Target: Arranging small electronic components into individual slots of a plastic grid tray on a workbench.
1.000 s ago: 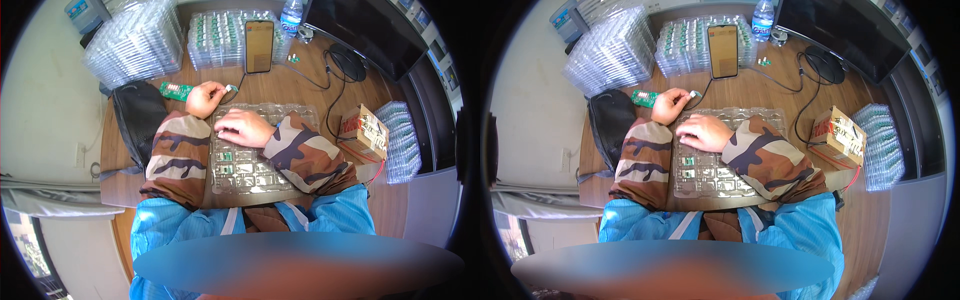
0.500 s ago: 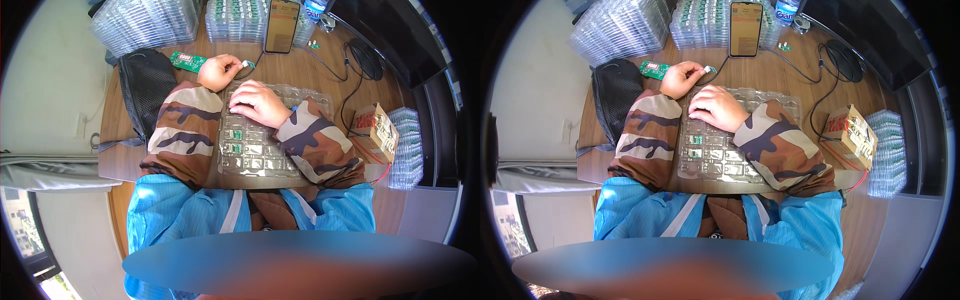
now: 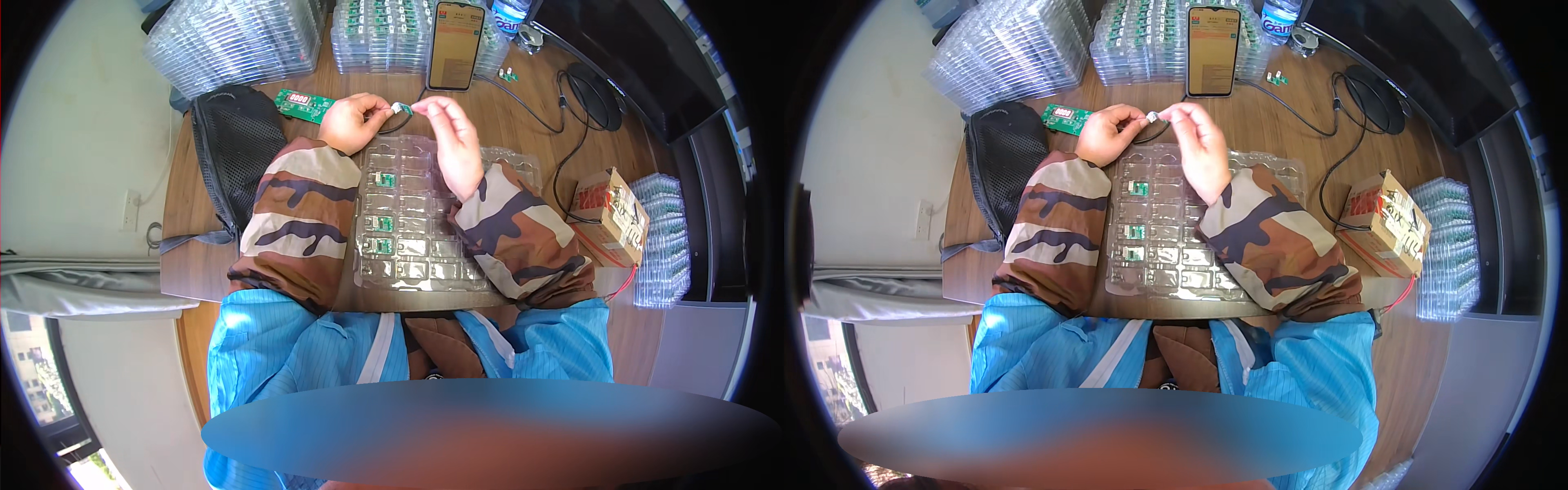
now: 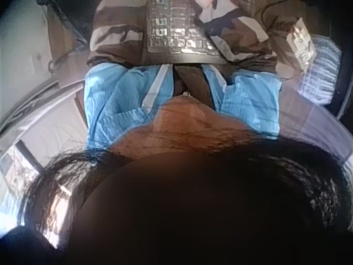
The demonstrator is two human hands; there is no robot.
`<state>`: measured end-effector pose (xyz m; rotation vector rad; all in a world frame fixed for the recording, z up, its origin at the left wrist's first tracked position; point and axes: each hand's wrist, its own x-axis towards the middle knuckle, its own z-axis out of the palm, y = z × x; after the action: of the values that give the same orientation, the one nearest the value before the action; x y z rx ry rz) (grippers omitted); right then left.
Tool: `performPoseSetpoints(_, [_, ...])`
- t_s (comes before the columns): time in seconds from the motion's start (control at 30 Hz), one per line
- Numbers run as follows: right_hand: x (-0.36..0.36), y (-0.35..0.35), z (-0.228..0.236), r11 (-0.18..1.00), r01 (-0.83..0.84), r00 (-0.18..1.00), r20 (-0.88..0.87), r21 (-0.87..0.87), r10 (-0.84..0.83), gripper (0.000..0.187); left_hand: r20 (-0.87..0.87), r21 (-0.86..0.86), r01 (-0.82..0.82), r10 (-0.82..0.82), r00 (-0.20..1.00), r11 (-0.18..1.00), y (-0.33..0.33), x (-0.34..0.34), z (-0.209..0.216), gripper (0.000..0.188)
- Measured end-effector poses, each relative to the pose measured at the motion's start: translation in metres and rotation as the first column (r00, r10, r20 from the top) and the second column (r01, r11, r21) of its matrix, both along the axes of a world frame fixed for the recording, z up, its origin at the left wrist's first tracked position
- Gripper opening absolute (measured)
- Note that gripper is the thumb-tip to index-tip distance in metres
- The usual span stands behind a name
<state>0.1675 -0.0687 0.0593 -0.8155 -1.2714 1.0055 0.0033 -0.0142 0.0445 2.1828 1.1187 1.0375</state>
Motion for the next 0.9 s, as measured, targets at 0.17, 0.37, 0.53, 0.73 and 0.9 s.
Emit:
performPoseSetpoints(0.17, [0.0041, 0.0064, -0.0053, 0.992, 0.002, 0.961, -0.276, -0.124, -0.037, 0.017, -0.002, -0.027, -0.021, 0.021, 1.000, 0.999, -0.0006, 0.0015, 0.0002, 0.014])
performPoseSetpoints(0.37, [0.0043, 0.0051, -0.0059, 0.992, -0.043, 0.974, -0.226, -0.116, 0.016, 0.016, 0.059, 0.000, -0.019, 0.019, 0.998, 1.000, 0.0002, 0.0017, -0.0015, 0.015])
performPoseSetpoints(0.53, [0.0055, 0.0044, -0.0056, 0.994, -0.045, 0.982, -0.186, -0.096, 0.027, 0.016, 0.034, 0.009, 0.012, -0.013, 0.999, 1.000, -0.0013, 0.0019, 0.0022, 0.013])
performPoseSetpoints(0.73, [0.0065, 0.0038, -0.0059, 0.993, -0.083, 0.973, -0.220, -0.088, 0.062, 0.015, 0.028, -0.006, -0.002, 0.002, 1.000, 1.000, -0.0030, 0.0036, 0.0059, 0.012])
performPoseSetpoints(0.9, [0.0067, 0.0034, -0.0049, 0.993, -0.102, 0.972, -0.219, -0.065, 0.086, 0.016, -0.006, -0.033, 0.014, -0.015, 1.000, 0.999, -0.0038, 0.0034, 0.0064, 0.012])
